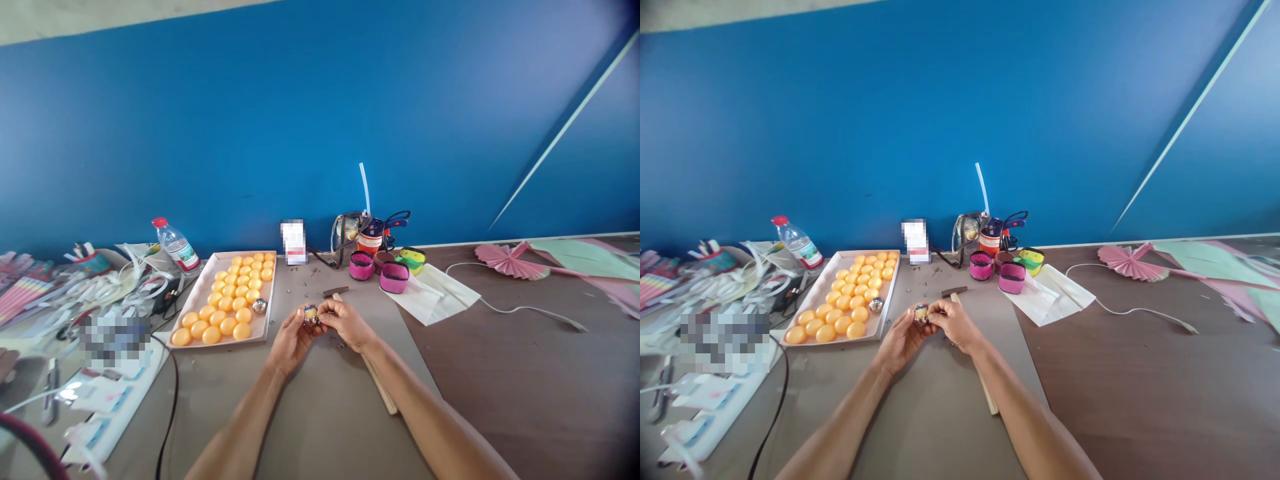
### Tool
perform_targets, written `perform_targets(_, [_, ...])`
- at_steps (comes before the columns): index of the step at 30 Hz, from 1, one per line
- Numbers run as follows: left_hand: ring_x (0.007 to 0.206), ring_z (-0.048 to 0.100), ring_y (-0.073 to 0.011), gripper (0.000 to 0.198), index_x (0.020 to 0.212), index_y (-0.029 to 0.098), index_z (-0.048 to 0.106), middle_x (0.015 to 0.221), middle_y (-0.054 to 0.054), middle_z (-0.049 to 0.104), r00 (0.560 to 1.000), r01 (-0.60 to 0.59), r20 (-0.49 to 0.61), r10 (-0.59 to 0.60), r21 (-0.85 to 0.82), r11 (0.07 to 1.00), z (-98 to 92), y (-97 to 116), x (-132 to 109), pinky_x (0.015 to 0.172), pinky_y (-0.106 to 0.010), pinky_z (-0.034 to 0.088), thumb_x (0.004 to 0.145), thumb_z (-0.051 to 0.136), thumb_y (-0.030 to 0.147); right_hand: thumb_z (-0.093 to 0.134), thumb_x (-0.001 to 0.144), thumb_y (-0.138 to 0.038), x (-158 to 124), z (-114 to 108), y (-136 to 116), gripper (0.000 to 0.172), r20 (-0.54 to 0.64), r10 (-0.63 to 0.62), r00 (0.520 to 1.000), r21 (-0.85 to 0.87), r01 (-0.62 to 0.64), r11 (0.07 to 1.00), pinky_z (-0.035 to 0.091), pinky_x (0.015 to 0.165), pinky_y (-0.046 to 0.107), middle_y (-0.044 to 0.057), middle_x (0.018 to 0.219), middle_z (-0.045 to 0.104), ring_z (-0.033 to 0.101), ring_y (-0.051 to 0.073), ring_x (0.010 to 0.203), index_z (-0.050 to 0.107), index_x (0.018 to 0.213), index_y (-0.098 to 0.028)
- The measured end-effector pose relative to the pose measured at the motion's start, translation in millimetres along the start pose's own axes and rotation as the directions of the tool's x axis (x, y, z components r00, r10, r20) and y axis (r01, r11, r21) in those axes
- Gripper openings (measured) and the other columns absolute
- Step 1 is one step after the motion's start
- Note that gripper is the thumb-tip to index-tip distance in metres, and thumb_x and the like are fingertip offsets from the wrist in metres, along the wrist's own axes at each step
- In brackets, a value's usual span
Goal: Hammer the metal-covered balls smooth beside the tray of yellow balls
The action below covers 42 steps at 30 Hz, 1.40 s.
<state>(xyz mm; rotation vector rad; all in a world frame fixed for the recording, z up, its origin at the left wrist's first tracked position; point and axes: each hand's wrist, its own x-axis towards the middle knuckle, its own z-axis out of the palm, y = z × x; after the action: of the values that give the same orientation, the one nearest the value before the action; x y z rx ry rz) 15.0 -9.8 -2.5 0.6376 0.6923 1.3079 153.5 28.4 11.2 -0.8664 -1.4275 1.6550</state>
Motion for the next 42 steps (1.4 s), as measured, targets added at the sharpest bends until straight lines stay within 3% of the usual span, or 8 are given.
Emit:
perform_targets(17, [0.06, 0.06, -0.0132, 0.027, 0.093, 0.013, 0.062, 0.077, -0.005, 0.065, 0.997, -0.054, -0.049, 0.057, 0.051, 0.997, 3.5, -5.5, -0.4, 0.061, -0.027, 0.047, 0.075, 0.063, 0.033, 0.059, 0.068, -0.032, 6.5, -11.1, 11.0, 0.017, -0.03, -0.003, 1.0, -0.026, 0.002, 1.0, 0.037, 0.053, 0.023, -0.006, 0.059, 0.049, 0.045, 0.008, 0.051, 0.049, 0.072, -0.019])
perform_targets(20, [0.058, 0.059, -0.012, 0.027, 0.093, 0.013, 0.061, 0.077, -0.004, 0.065, 0.992, -0.09, -0.089, 0.088, -0.01, 0.996, 0.3, 0.6, 1.4, 0.059, -0.025, 0.047, 0.077, 0.061, 0.035, 0.053, 0.074, -0.031, 6.7, -18.3, 8.9, 0.017, -0.045, -0.063, 0.997, -0.188, 0.053, 0.981, 0.039, 0.058, 0.024, -0.003, 0.068, 0.054, 0.047, 0.009, 0.056, 0.055, 0.085, -0.018])
perform_targets(22, [0.058, 0.059, -0.0119, 0.027, 0.095, 0.014, 0.06, 0.077, -0.005, 0.065, 0.984, -0.133, -0.128, 0.126, -0.049, 0.99, -3.8, 4.4, 3.6, 0.059, -0.025, 0.048, 0.079, 0.059, 0.035, 0.052, 0.074, -0.026, 5.0, -20.1, 7.5, 0.017, 0.005, -0.09, 0.996, -0.434, 0.083, 0.897, 0.04, 0.064, 0.024, 0.0, 0.075, 0.058, 0.052, 0.011, 0.066, 0.059, 0.088, -0.018])
perform_targets(25, [0.057, 0.059, -0.0114, 0.027, 0.095, 0.013, 0.058, 0.077, -0.006, 0.065, 0.973, -0.168, -0.172, 0.152, -0.082, 0.982, -9.5, 7.3, 6.8, 0.058, -0.024, 0.049, 0.081, 0.056, 0.036, 0.056, 0.072, -0.021, 0.6, -17.3, 7.1, 0.02, 0.187, -0.03, 0.982, -0.761, 0.164, 0.628, 0.039, 0.07, 0.025, 0.002, 0.086, 0.062, 0.055, 0.014, 0.076, 0.064, 0.091, -0.019])
perform_targets(28, [0.056, 0.059, -0.0115, 0.026, 0.094, 0.013, 0.058, 0.075, -0.006, 0.065, 0.973, -0.165, -0.182, 0.145, -0.096, 0.982, -12.2, 6.9, 8.5, 0.058, -0.023, 0.049, 0.081, 0.056, 0.035, 0.054, 0.076, -0.019, -2.5, -11.7, 8.6, 0.02, 0.271, 0.049, 0.961, -0.907, 0.239, 0.347, 0.036, 0.076, 0.027, 0.004, 0.092, 0.064, 0.058, 0.015, 0.08, 0.065, 0.093, -0.021])
perform_targets(30, [0.057, 0.059, -0.0118, 0.025, 0.093, 0.013, 0.058, 0.075, -0.006, 0.065, 0.974, -0.157, -0.184, 0.136, -0.107, 0.982, -12.9, 6.2, 8.9, 0.058, -0.023, 0.049, 0.081, 0.056, 0.035, 0.05, 0.08, -0.018, -2.8, -8.7, 9.7, 0.019, 0.263, 0.064, 0.963, -0.937, 0.239, 0.256, 0.035, 0.079, 0.027, 0.004, 0.094, 0.064, 0.058, 0.015, 0.082, 0.065, 0.091, -0.021])
perform_targets(39, [0.058, 0.06, -0.0118, 0.026, 0.095, 0.013, 0.058, 0.076, -0.007, 0.065, 0.979, -0.137, -0.171, 0.114, -0.127, 0.982, -12.0, 7.8, 7.5, 0.058, -0.023, 0.049, 0.081, 0.056, 0.035, 0.045, 0.082, -0.015, 1.6, -2.6, 15.1, 0.018, 0.296, 0.017, 0.955, -0.938, 0.287, 0.197, 0.034, 0.08, 0.028, 0.004, 0.09, 0.064, 0.059, 0.015, 0.083, 0.063, 0.084, -0.019])
perform_targets(42, [0.058, 0.06, -0.0119, 0.027, 0.096, 0.012, 0.057, 0.076, -0.006, 0.065, 0.978, -0.141, -0.17, 0.12, -0.12, 0.983, -11.9, 7.4, 7.4, 0.059, -0.024, 0.049, 0.081, 0.056, 0.034, 0.044, 0.08, -0.013, 2.1, -4.0, 19.2, 0.018, 0.283, -0.055, 0.957, -0.918, 0.287, 0.274, 0.037, 0.077, 0.028, 0.005, 0.085, 0.063, 0.058, 0.015, 0.078, 0.06, 0.076, -0.017])
